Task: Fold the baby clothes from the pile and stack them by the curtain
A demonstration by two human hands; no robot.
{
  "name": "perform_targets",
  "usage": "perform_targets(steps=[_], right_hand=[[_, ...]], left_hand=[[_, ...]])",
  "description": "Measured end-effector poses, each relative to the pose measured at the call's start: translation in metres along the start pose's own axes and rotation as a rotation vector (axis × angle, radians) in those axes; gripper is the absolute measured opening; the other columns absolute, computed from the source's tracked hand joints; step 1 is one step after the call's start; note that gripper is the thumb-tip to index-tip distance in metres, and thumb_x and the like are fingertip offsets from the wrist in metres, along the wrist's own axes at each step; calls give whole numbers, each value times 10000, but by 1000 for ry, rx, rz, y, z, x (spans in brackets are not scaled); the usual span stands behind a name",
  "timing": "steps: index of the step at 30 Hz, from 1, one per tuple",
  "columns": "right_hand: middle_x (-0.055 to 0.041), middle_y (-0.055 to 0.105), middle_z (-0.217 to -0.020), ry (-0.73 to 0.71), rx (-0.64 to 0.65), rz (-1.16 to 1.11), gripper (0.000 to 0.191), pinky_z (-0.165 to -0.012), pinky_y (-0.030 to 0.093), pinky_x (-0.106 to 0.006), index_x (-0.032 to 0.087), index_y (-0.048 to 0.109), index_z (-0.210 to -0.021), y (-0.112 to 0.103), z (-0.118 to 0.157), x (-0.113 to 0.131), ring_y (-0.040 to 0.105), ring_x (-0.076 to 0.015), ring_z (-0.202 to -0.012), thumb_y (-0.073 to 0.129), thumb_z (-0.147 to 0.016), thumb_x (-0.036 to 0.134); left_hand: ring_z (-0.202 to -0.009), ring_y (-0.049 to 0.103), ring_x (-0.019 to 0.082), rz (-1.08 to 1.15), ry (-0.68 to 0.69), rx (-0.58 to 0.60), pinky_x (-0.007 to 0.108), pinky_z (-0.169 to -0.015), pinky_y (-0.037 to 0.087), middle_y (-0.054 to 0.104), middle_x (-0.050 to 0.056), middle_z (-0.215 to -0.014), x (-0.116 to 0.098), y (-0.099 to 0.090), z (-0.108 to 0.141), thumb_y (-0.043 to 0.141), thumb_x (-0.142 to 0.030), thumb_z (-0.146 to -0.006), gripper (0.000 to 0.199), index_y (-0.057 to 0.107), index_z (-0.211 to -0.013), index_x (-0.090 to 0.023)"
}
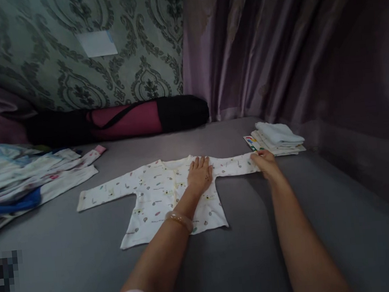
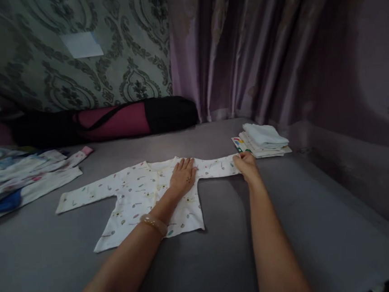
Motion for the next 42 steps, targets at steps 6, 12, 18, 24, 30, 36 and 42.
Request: perform_targets(steps=[6, 12, 18, 24, 30, 36, 42], right_hand=[[42, 516, -521, -54, 197, -85, 176, -429, 312, -203, 155, 582, -667, 6, 6, 8, 427, -91, -458, 657, -644, 312], [10, 596, -552, 14, 164, -130, 84, -433, 364, -217, 167, 625, -691, -14, 7, 12, 501, -116, -464, 651, -687, 247], [-11, 621, -570, -80, 104, -141, 95, -443, 399, -248, 201, 652, -696, -18, 11, 37, 558, -162, -525, 659, -683, 295], [-6, 617, -586, -51, 94, -291, 110, -478, 436, -266, 209, 624, -698, -5, 28, 65, 544, -146, -500, 659, -665, 309], [-3, 619, -605, -164, 119, -307, 203, -480, 412, -245, 173, 659, -752, 34, 46, 109, 533, -134, -522, 651, -646, 346], [17, 566, -558, -187, 102, -234, 240, -413, 316, -197, 136, 653, -731, 64, 37, 131, 444, -87, -465, 655, -655, 363], [39, 517, -487, -33, 80, -159, 167, -371, 260, -185, 152, 627, -696, 49, 21, 118, 401, -73, -406, 640, -704, 318]], left_hand=[[-1410, 231, 281, -14, -13, 15, 450, -1152, 180, 330, 92, -1513, 0, 2, -1, 166, -407, -975, 587, 298, -1468, -116], [-1414, 216, 293, -39, -29, 37, 491, -1151, 147, 318, 86, -1520, -1, 3, -2, 136, -453, -969, 614, 288, -1475, -139], [-1401, 240, 300, -89, -11, 23, 503, -1141, 158, 332, 99, -1511, -4, 1, -1, 130, -478, -964, 635, 306, -1467, -132], [-1387, 250, 331, -149, -3, 92, 543, -1119, 188, 302, 110, -1524, -7, -3, -3, 143, -484, -957, 646, 278, -1478, -127], [-1405, 186, 362, -173, -57, 316, 613, -1088, 192, 206, 79, -1562, -10, 2, -13, 243, -464, -937, 624, 212, -1500, -196], [-1408, 163, 385, -45, -64, 198, 673, -1073, 108, 230, 133, -1547, -8, 5, -10, 202, -434, -942, 610, 274, -1479, -152], [-1403, 201, 356, 39, -42, 11, 610, -1110, 98, 272, 140, -1529, -5, -1, 1, 169, -481, -956, 615, 293, -1468, -164]])
Point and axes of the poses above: each hand's wrist, its own z-axis away from the middle knuckle, its own y-axis out of the palm, x = y × z, the point moved 8 cm from there along -z, towards the middle knuckle
